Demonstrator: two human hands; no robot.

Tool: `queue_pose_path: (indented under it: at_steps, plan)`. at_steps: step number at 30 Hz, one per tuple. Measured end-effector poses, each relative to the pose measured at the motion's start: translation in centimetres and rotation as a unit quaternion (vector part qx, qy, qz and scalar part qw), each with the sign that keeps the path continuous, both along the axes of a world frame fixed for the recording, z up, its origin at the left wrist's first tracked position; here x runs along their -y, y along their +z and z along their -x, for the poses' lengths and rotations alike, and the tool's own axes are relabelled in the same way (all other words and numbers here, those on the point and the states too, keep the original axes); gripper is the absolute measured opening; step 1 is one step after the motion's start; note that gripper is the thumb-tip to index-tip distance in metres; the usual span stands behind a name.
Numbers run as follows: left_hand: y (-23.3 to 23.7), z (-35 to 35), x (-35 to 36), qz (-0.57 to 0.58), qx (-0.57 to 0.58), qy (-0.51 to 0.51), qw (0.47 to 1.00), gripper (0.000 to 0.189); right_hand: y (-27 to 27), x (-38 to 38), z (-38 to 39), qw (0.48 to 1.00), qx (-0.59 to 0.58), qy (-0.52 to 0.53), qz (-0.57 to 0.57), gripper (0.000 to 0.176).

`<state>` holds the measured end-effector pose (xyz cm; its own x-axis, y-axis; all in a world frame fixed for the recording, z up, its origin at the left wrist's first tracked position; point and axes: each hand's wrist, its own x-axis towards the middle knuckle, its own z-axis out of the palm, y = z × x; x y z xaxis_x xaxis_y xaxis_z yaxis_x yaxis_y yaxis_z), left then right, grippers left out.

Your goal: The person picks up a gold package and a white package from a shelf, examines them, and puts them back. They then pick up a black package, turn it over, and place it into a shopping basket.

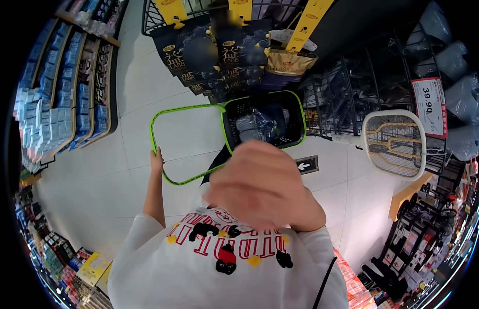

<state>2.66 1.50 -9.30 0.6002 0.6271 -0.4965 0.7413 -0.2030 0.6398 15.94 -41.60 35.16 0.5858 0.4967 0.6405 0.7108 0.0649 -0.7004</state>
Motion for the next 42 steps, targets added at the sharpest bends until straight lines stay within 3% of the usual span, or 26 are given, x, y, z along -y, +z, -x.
queue_pose_path:
  at_steps: [1, 3, 4, 6, 8, 10, 11, 13, 14, 16, 18, 19, 20, 27, 28, 29, 31, 32, 33, 35, 36, 37, 39, 40, 41, 42]
  plan:
    - [-2.0, 1.6, -1.0, -0.004, -0.001, 0.008, 1.000, 0.031, 1.6, 0.6, 0.5, 0.996, 0.005, 0.034, -0.081, 0.022]
    - [-4.5, 5.1, -0.9, -0.174, -0.074, 0.005, 0.982, 0.042, 3.2, 1.1, 0.8, 0.961, 0.016, 0.130, -0.242, 0.022]
    - [-4.9, 6.5, -0.1, -0.176, -0.077, 0.016, 0.981, 0.042, 3.5, 1.5, 0.9, 0.959, 0.012, 0.140, -0.245, 0.022]
    - [-5.4, 9.1, 1.7, -0.128, -0.146, 0.147, 0.970, 0.056, 3.7, 2.7, 0.9, 0.945, 0.026, 0.196, -0.262, 0.005]
    - [-8.7, 11.5, 1.7, -0.117, -0.169, 0.215, 0.955, 0.057, 4.3, 5.1, 1.2, 0.950, 0.005, 0.200, -0.241, 0.012]
    - [-8.5, 12.8, 3.8, -0.102, -0.196, 0.275, 0.936, 0.057, 4.5, 6.9, 1.5, 0.958, -0.011, 0.179, -0.223, 0.022]
    - [-8.7, 13.5, 5.5, 0.013, -0.223, 0.275, 0.935, 0.058, 4.3, 7.3, 1.7, 0.958, -0.019, 0.180, -0.221, 0.022]
    - [-9.3, 13.0, 10.0, 0.201, -0.254, 0.244, 0.914, 0.057, 4.4, 7.9, 1.3, 0.956, 0.131, 0.073, -0.254, 0.019]
    - [-9.9, 13.2, 12.5, 0.271, -0.219, 0.186, 0.919, 0.052, 5.5, 10.0, 2.1, 0.979, 0.068, 0.094, -0.168, 0.018]
    - [-7.6, 10.6, 19.4, 0.345, -0.175, 0.041, 0.921, 0.049, 5.4, 10.2, 1.7, 0.970, 0.122, 0.110, -0.181, 0.018]
    - [-5.2, 7.9, 25.1, 0.357, -0.139, -0.092, 0.919, 0.043, 5.1, 9.1, 1.7, 0.961, 0.167, 0.111, -0.193, 0.018]
    - [-10.0, 8.5, 26.1, 0.237, -0.049, -0.246, 0.939, 0.042, 5.0, 8.4, 2.0, 0.957, 0.184, 0.110, -0.197, 0.018]
    - [-11.9, 8.4, 26.8, 0.235, -0.027, -0.281, 0.930, 0.041, 4.8, 7.5, 2.4, 0.952, 0.198, 0.107, -0.205, 0.018]
    - [-5.8, 7.6, 17.9, 0.242, -0.122, -0.077, 0.960, 0.034, 3.5, 5.2, 3.1, 0.940, 0.249, 0.146, -0.179, 0.022]
    - [-6.6, 8.7, 16.5, 0.219, -0.109, -0.054, 0.968, 0.033, 4.3, 4.0, 6.3, 0.969, 0.126, -0.054, -0.204, 0.022]
    - [-7.5, 9.7, 15.5, 0.198, -0.096, -0.031, 0.975, 0.033, 4.2, 3.8, 6.0, 0.968, 0.128, -0.056, -0.207, 0.022]
    - [-7.9, 11.2, 14.3, 0.204, -0.112, -0.017, 0.972, 0.033, 4.4, 4.1, 4.8, 0.951, 0.265, 0.005, -0.159, 0.017]
    - [-7.6, 11.6, 14.0, 0.215, -0.150, -0.016, 0.965, 0.034, 7.3, 5.3, 9.0, 0.988, -0.040, -0.101, 0.108, 0.006]
    - [-7.1, 12.3, 13.8, 0.224, -0.189, -0.014, 0.956, 0.034, 7.3, 5.5, 8.2, 0.988, -0.037, -0.102, 0.107, 0.006]
    - [-8.8, 13.9, 13.8, 0.230, -0.215, -0.032, 0.949, 0.035, 6.9, 5.9, 6.1, 0.956, 0.273, 0.032, 0.101, 0.014]
    - [-8.8, 14.4, 14.4, 0.205, -0.216, -0.084, 0.951, 0.036, 7.0, 2.8, 9.6, 0.969, 0.119, -0.214, 0.031, 0.012]
    - [-9.5, 15.0, 14.9, 0.181, -0.215, -0.139, 0.950, 0.038, 6.9, 3.6, 8.6, 0.969, 0.121, -0.214, 0.032, 0.012]
    - [-14.2, 16.5, 15.5, 0.213, -0.174, -0.145, 0.951, 0.041, 6.9, 5.9, 5.6, 0.922, 0.364, 0.075, 0.110, 0.009]
    - [-19.5, 17.4, 15.5, 0.289, -0.120, -0.090, 0.945, 0.042, 6.8, 4.4, 6.4, 0.918, 0.372, 0.076, 0.110, 0.009]
    - [-23.5, 18.2, 15.5, 0.362, -0.083, -0.034, 0.928, 0.044, 6.3, 1.8, 8.1, 0.945, 0.319, -0.048, 0.049, 0.009]
    - [-23.0, 17.9, 15.8, 0.323, -0.085, -0.079, 0.939, 0.044, 5.5, 0.5, 9.1, 0.950, 0.259, -0.173, -0.009, 0.010]
